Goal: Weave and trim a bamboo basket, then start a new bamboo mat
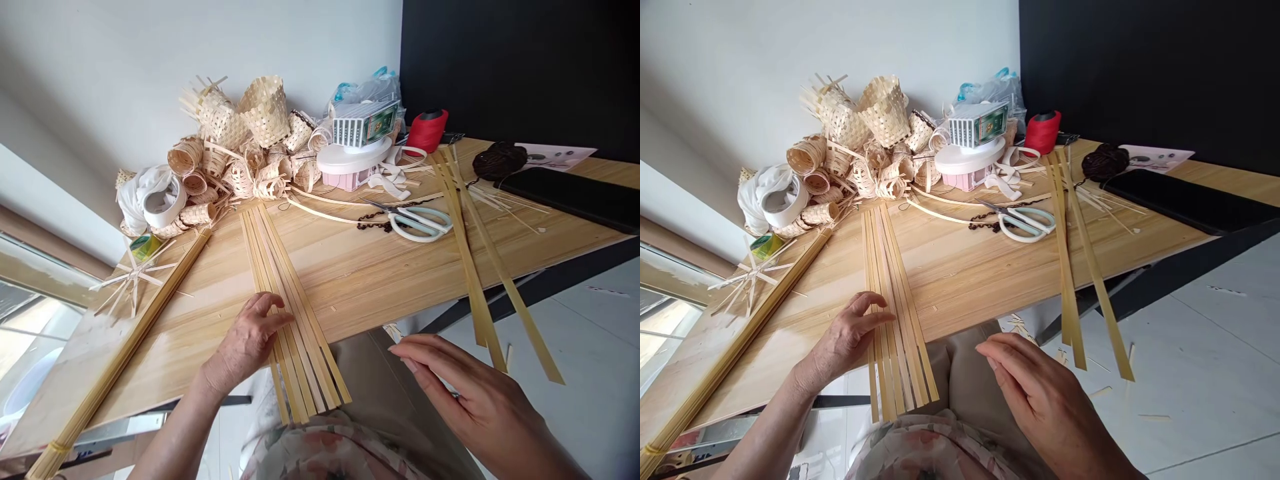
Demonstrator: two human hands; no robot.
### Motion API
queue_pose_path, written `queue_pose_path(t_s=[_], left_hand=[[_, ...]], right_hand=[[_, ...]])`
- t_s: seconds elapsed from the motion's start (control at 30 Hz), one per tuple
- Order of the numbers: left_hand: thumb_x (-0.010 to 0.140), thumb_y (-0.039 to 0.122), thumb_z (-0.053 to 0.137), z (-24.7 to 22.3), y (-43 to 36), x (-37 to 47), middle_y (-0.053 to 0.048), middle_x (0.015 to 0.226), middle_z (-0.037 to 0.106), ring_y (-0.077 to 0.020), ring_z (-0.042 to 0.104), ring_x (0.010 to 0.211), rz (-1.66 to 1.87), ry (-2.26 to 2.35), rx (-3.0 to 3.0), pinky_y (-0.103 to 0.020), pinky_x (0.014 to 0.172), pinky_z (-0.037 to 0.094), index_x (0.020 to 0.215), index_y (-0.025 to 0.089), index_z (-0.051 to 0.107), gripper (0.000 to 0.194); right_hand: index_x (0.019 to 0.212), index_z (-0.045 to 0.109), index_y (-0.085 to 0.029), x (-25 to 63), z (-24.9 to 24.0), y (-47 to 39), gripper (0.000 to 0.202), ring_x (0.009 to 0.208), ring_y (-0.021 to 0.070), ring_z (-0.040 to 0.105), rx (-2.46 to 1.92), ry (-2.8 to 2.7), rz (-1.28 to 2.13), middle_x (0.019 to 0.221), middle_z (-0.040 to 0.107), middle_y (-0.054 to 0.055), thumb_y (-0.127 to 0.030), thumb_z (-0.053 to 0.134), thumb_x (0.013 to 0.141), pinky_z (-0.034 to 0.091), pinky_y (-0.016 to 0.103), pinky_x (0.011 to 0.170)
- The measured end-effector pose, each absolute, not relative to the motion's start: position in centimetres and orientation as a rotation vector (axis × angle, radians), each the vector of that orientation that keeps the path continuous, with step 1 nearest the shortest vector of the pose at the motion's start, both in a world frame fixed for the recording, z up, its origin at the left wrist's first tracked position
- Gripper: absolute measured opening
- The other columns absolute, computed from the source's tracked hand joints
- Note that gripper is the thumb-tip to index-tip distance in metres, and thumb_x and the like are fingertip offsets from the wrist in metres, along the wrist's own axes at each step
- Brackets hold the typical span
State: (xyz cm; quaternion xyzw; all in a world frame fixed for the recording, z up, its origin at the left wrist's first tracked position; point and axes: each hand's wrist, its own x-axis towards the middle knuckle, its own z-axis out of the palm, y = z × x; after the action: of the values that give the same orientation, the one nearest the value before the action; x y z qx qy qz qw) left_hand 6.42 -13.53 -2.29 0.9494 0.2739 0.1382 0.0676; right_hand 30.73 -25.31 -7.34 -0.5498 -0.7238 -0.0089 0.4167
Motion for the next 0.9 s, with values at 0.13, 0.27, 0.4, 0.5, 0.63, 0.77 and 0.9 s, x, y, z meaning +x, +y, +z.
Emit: queue_pose_path(t_s=[0.13,0.27,0.4,0.5,0.63,0.77,0.9], left_hand=[[0.076,-0.003,0.035,-2.4,-13.6,7.0,-0.011,0.094,0.053,-0.0194,0.051,0.09,0.376,0.788,2.891,-0.035,0.075,0.047,0.091,0.016,0.064,0.038],[0.077,-0.002,0.035,-2.5,-13.6,7.3,-0.011,0.093,0.054,-0.0199,0.051,0.089,0.362,0.788,2.905,-0.035,0.075,0.047,0.089,0.016,0.063,0.035],[0.075,-0.004,0.035,-2.3,-13.7,7.5,-0.01,0.096,0.053,-0.0198,0.05,0.093,0.388,0.77,2.894,-0.035,0.078,0.046,0.096,0.016,0.062,0.039],[0.075,-0.004,0.037,-2.3,-13.8,7.8,-0.01,0.094,0.053,-0.0198,0.05,0.092,0.365,0.745,2.913,-0.035,0.078,0.046,0.092,0.017,0.062,0.037],[0.077,-0.002,0.037,-2.3,-13.9,8.1,-0.01,0.094,0.053,-0.0204,0.05,0.092,0.344,0.75,2.923,-0.036,0.077,0.046,0.09,0.017,0.063,0.035],[0.075,-0.004,0.036,-2.3,-13.9,8.5,-0.01,0.096,0.053,-0.0205,0.049,0.093,0.352,0.717,2.921,-0.037,0.079,0.046,0.097,0.018,0.062,0.041],[0.074,-0.004,0.038,-2.7,-14.0,9.1,-0.009,0.094,0.055,-0.0206,0.05,0.091,0.322,0.647,2.964,-0.037,0.078,0.046,0.093,0.018,0.064,0.039]], right_hand=[[0.091,0.054,-0.022,30.6,-7.0,-25.3,0.018,0.072,0.0135,0.063,-1.368,-1.799,0.005,0.081,0.063,0.003,-0.014,0.038,0.086,0.05,0.021,0.061],[0.092,0.054,-0.021,30.7,-7.1,-25.5,0.018,0.074,0.014,0.063,-1.377,-1.799,0.013,0.082,0.063,0.004,-0.014,0.039,0.086,0.05,0.021,0.061],[0.092,0.052,-0.022,30.8,-7.3,-25.7,0.017,0.074,0.0135,0.062,-1.389,-1.815,0.019,0.082,0.062,0.003,-0.014,0.038,0.086,0.05,0.021,0.061],[0.091,0.052,-0.022,30.8,-7.3,-25.8,0.018,0.072,0.0128,0.062,-1.389,-1.819,0.025,0.081,0.062,0.003,-0.014,0.037,0.087,0.049,0.021,0.06],[0.091,0.052,-0.022,30.7,-7.2,-25.9,0.017,0.072,0.0127,0.062,-1.403,-1.815,0.057,0.08,0.062,0.003,-0.015,0.036,0.088,0.049,0.021,0.059],[0.089,0.053,-0.022,30.7,-7.2,-26.1,0.017,0.072,0.0128,0.062,-1.402,-1.793,0.096,0.08,0.062,0.003,-0.016,0.037,0.087,0.05,0.021,0.059],[0.088,0.054,-0.023,30.6,-7.2,-26.3,0.018,0.073,0.0137,0.063,-1.4,-1.775,0.105,0.082,0.064,0.003,-0.016,0.038,0.086,0.051,0.021,0.06]])
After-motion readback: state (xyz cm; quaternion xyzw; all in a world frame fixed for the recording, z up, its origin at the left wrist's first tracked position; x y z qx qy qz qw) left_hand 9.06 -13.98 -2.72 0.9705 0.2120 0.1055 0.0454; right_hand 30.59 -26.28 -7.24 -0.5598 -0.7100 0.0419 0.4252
